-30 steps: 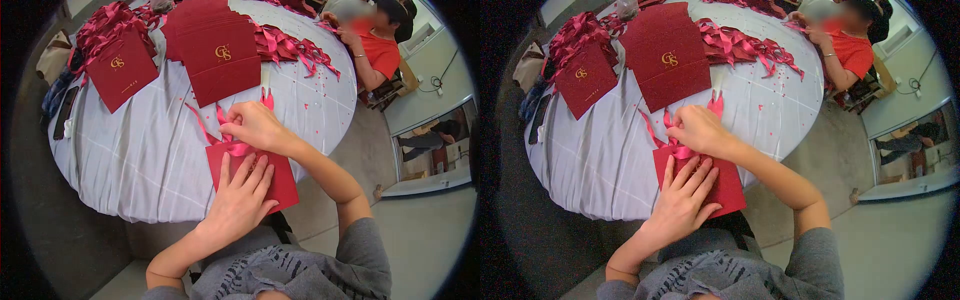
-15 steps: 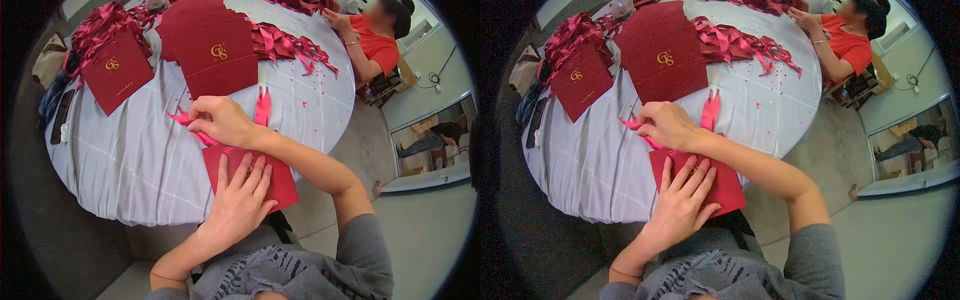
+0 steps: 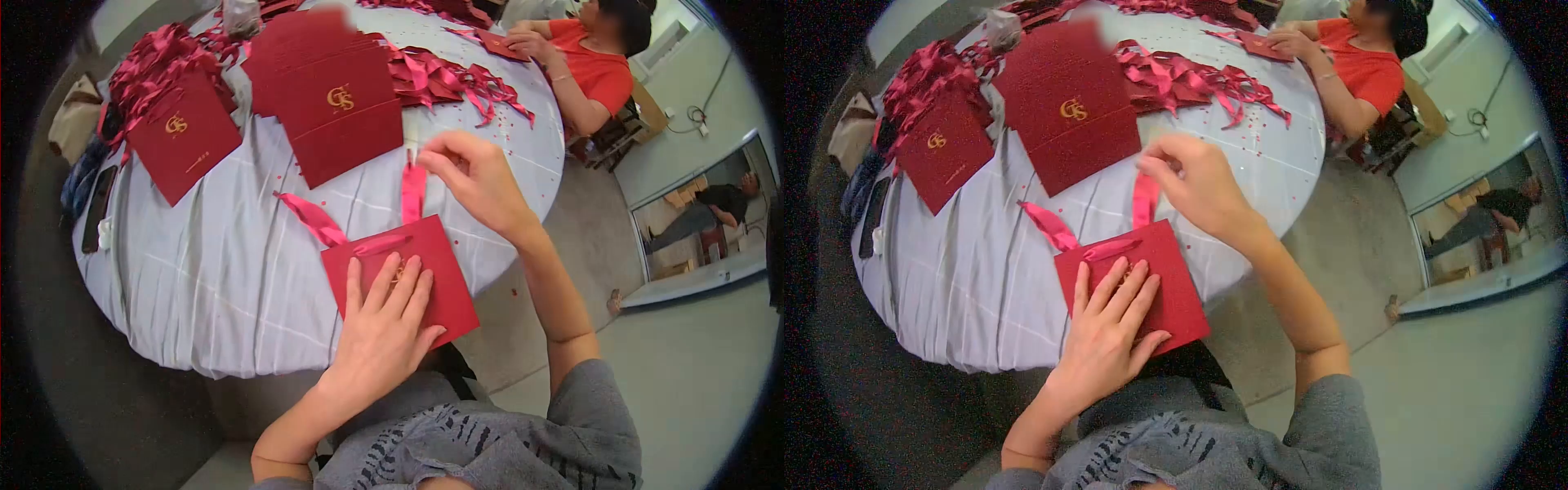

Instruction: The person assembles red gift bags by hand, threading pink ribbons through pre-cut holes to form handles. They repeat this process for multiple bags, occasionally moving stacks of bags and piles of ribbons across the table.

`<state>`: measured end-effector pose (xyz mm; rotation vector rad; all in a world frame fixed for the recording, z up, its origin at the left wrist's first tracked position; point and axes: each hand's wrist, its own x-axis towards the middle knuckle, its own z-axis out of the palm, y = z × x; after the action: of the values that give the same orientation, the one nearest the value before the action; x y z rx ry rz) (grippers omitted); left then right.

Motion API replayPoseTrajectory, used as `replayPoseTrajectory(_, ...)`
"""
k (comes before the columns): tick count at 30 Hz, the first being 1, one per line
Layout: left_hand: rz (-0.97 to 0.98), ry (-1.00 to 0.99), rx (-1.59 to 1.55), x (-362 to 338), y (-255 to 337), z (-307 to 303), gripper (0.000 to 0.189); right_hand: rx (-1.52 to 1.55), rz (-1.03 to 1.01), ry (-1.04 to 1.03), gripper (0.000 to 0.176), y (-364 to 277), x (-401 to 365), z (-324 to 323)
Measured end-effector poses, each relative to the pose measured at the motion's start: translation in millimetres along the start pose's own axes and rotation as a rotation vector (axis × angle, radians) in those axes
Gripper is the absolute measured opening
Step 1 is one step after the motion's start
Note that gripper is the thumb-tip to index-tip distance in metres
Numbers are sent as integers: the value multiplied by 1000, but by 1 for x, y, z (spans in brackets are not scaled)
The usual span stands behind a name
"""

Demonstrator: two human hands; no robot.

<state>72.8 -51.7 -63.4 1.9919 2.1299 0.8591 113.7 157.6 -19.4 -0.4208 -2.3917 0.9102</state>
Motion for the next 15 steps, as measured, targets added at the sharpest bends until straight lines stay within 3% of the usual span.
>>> replayPoseTrajectory(3,11,26,28,0,0,2,59,-193,181,-135,19,18,-23,-10)
replayPoseTrajectory(6,-13,-23,50,1,3,0,61,-270,149,-137,25,23,-35,4)
replayPoseTrajectory(7,-25,-12,38,2,4,-2,61,-205,284,-133,28,11,-36,7)
replayPoseTrajectory(12,-50,-31,50,4,10,-5,59,-255,182,-82,35,13,-38,27)
replayPoseTrajectory(13,-70,-79,13,2,8,-3,63,-282,259,-95,35,12,-40,31)
replayPoseTrajectory(14,36,81,243,10,17,-9,42,-220,160,-15,34,25,-40,41)
replayPoseTrajectory(15,-7,-52,221,1,11,-2,60,-117,222,-48,29,22,-40,39)
